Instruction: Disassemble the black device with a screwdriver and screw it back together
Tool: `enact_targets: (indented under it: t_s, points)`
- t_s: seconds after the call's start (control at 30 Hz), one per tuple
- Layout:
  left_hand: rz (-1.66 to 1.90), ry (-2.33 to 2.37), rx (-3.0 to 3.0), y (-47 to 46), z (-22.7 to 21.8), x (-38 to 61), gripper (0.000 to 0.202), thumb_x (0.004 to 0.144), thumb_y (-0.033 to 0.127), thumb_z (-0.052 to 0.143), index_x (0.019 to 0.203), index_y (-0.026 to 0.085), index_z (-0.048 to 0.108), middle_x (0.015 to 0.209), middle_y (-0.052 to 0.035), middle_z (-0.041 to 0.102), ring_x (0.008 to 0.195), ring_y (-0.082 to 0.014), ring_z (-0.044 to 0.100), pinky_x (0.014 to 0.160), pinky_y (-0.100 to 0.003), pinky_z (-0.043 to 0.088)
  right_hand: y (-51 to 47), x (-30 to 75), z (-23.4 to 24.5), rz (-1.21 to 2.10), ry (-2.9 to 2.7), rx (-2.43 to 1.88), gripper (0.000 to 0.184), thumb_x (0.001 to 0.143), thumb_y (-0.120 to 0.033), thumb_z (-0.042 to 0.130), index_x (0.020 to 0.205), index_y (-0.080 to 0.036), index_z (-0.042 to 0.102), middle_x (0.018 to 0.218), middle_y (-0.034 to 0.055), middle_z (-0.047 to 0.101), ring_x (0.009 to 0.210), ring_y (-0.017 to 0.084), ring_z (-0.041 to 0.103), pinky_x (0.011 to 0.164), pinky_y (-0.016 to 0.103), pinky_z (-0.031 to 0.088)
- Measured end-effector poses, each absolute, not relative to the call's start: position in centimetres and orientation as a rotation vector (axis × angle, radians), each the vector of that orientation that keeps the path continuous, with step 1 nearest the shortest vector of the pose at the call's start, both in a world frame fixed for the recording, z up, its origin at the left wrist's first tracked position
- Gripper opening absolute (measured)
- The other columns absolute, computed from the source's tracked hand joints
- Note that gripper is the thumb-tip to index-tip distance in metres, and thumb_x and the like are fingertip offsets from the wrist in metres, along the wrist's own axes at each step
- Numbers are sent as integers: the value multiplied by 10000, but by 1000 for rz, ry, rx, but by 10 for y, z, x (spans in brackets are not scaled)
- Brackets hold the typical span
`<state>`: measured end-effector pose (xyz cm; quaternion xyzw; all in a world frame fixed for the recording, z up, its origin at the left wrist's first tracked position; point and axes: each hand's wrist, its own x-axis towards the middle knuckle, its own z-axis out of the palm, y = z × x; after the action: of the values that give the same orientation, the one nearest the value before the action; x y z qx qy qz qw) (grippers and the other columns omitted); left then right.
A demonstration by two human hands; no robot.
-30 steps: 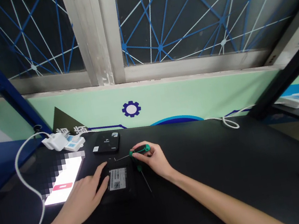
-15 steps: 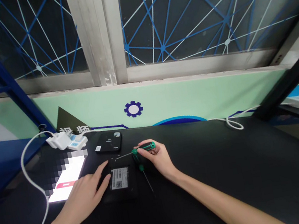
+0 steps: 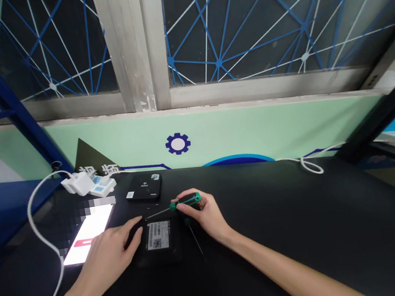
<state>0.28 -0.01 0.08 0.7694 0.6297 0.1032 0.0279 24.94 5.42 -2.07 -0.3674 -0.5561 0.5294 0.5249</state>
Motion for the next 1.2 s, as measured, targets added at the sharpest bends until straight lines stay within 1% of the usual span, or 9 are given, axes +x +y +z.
enact_targets:
  t_s: [0.13, 0.23, 0.43, 0.57, 0.73, 0.87, 0.97, 1.1, 1.2]
  points:
    - [347, 1917, 2369, -1, 2, 3, 412, 996, 395, 355, 1286, 264, 617, 716, -18, 707, 645, -228, 680, 600, -287, 425, 54, 249, -20, 1219, -1386, -909, 277, 733, -400, 819, 902, -217, 698, 951, 65, 787, 924, 251, 728, 849, 371, 547]
    - [344, 1890, 2373, -1, 3, 3, 401, 994, 385, 352, 1291, 281, 601, 685, -3, 682, 616, -215, 662, 581, -276, 404, 54, 249, -20, 1168, -1414, -948, 271, 743, -415, 805, 892, -214, 701, 917, 61, 774, 887, 248, 718, 808, 363, 542]
    - [411, 1834, 2390, -2, 2, 2, 375, 997, 379, 360, 1246, 294, 627, 708, 0, 692, 607, -211, 653, 575, -283, 392, 55, 251, -22, 1057, -1383, -978, 248, 756, -427, 791, 835, -208, 705, 827, 26, 718, 780, 203, 667, 733, 313, 514]
    - [476, 1794, 2387, -2, 2, 2, 363, 999, 375, 361, 1198, 300, 654, 778, 3, 724, 609, -199, 651, 577, -282, 401, 58, 253, -25, 1006, -1309, -959, 241, 769, -425, 786, 831, -209, 697, 809, 15, 688, 757, 183, 638, 718, 293, 499]
    - [485, 1775, 2401, -2, 2, 2, 353, 998, 367, 355, 1162, 311, 663, 809, 6, 732, 614, -191, 648, 583, -282, 404, 61, 254, -26, 981, -1294, -978, 262, 758, -424, 793, 876, -209, 701, 866, 29, 701, 791, 197, 647, 725, 299, 504]
    - [432, 1791, 2391, -2, 3, 3, 348, 1000, 373, 342, 1183, 305, 631, 737, 9, 693, 610, -194, 642, 565, -277, 385, 58, 254, -24, 972, -1438, -1019, 261, 811, -442, 739, 936, -214, 725, 928, 52, 728, 852, 230, 665, 754, 328, 511]
    - [384, 1790, 2382, -2, 4, 4, 332, 1005, 374, 335, 1190, 298, 600, 665, 19, 638, 601, -201, 633, 553, -272, 365, 56, 253, -22, 919, -1551, -1038, 225, 863, -429, 687, 981, -243, 734, 994, 51, 736, 912, 246, 665, 800, 356, 500]
    - [343, 1781, 2371, -2, 5, 5, 302, 1010, 369, 340, 1196, 298, 567, 644, 24, 609, 613, -208, 634, 559, -266, 353, 54, 252, -22, 814, -1659, -1031, 184, 880, -407, 672, 991, -275, 737, 1012, 42, 740, 949, 259, 646, 871, 405, 472]
    - [335, 1777, 2363, -3, 6, 6, 281, 1012, 359, 348, 1191, 297, 556, 647, 23, 610, 629, -214, 640, 571, -265, 355, 54, 252, -23, 779, -1693, -1034, 191, 881, -405, 670, 1007, -281, 740, 1003, 44, 739, 939, 263, 636, 879, 423, 463]
